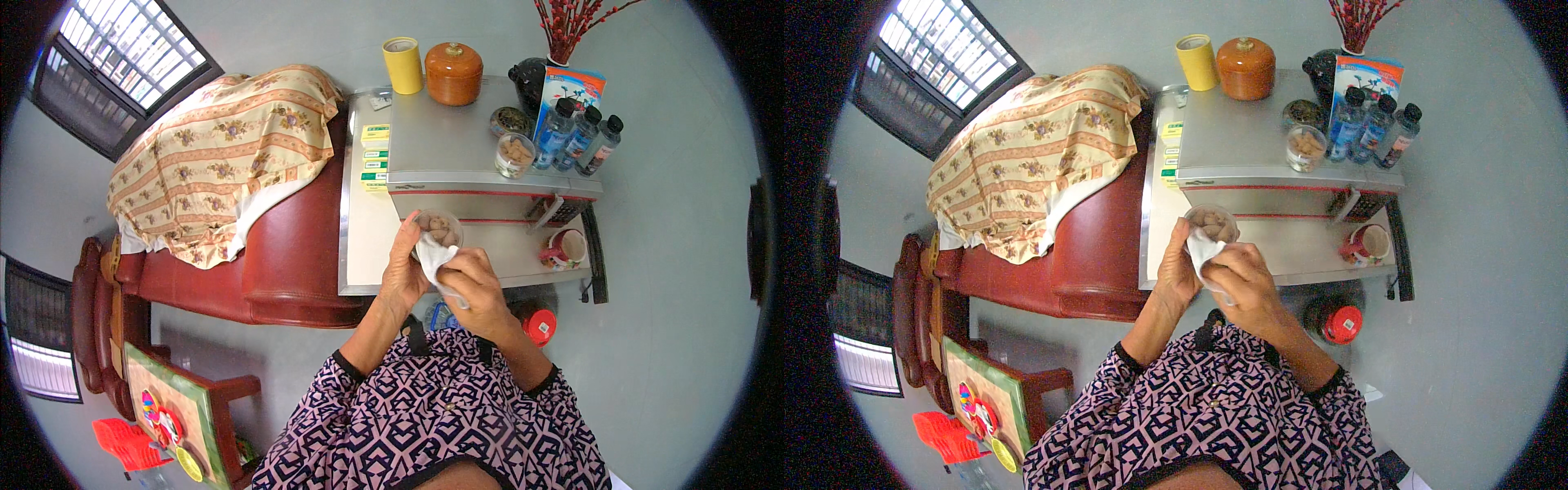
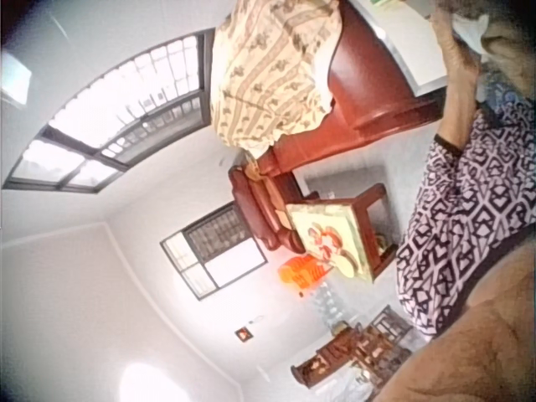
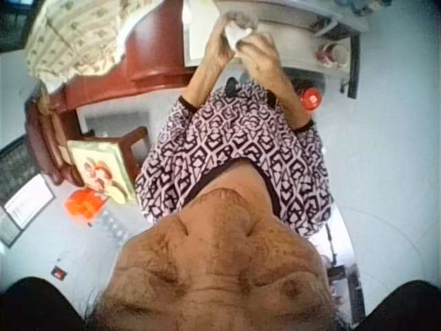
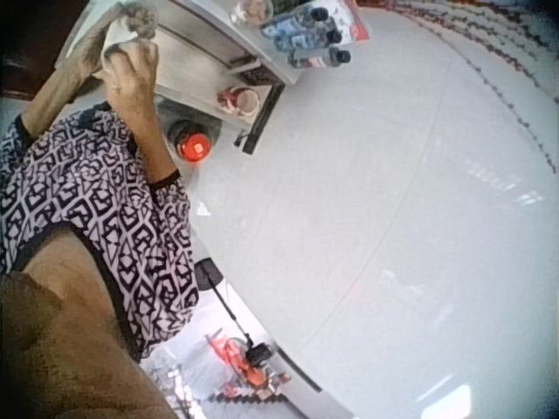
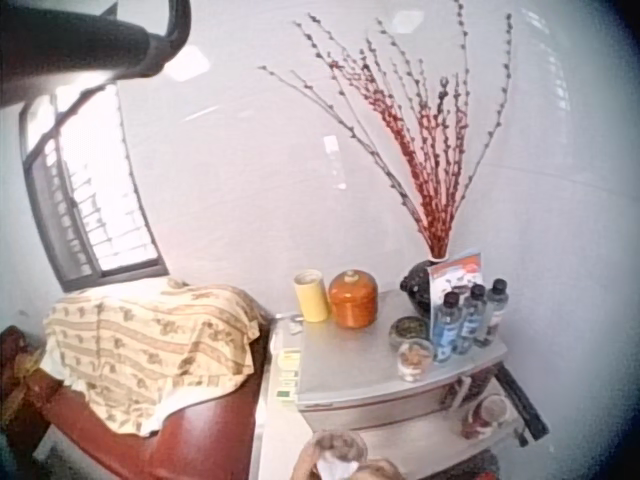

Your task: The person wipes the exterior and interior of several small containers, including a clear plastic jar, an orange lidded pot, and a yellow mug, using a white cloth. The person handles each item individually, rotating them to clean all sides before placing them back on the shelf.

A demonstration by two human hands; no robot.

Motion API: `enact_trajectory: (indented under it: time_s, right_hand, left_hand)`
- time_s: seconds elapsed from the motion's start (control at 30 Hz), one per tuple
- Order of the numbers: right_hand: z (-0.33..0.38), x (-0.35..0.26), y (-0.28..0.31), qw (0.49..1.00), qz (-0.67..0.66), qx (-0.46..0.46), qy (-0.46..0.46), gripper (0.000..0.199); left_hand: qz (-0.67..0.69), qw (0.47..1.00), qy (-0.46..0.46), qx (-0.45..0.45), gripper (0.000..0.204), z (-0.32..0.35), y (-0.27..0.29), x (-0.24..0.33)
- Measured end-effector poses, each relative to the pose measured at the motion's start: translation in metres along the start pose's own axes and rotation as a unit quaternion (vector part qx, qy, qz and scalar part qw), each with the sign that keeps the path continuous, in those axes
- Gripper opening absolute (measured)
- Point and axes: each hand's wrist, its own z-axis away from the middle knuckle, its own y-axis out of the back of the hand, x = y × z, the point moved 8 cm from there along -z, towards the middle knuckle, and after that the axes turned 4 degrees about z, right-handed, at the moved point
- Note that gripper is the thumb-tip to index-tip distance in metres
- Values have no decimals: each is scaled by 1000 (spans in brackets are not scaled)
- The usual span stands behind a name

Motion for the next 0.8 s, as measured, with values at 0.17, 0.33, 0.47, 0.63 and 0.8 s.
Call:
enact_trajectory:
  time_s: [0.17, 0.33, 0.47, 0.63, 0.8]
  right_hand:
    - [37, 70, 14, 840, -309, 119, -430, 26]
    - [9, 79, -13, 910, -169, 128, -356, 51]
    - [11, 67, -29, 956, -52, 150, -247, 63]
    - [17, 49, -46, 961, -94, 77, -248, 51]
    - [9, 33, -41, 961, 14, -53, -271, 31]
  left_hand:
    - [14, 1000, 12, 1, 60, 4, -14, 4]
    - [30, 999, 0, 35, 59, -2, -22, -13]
    - [9, 999, -42, 12, 60, 3, -42, -4]
    - [-88, 992, -92, 17, 64, -1, -31, 12]
    - [-132, 982, -126, 56, 59, -2, -18, 16]
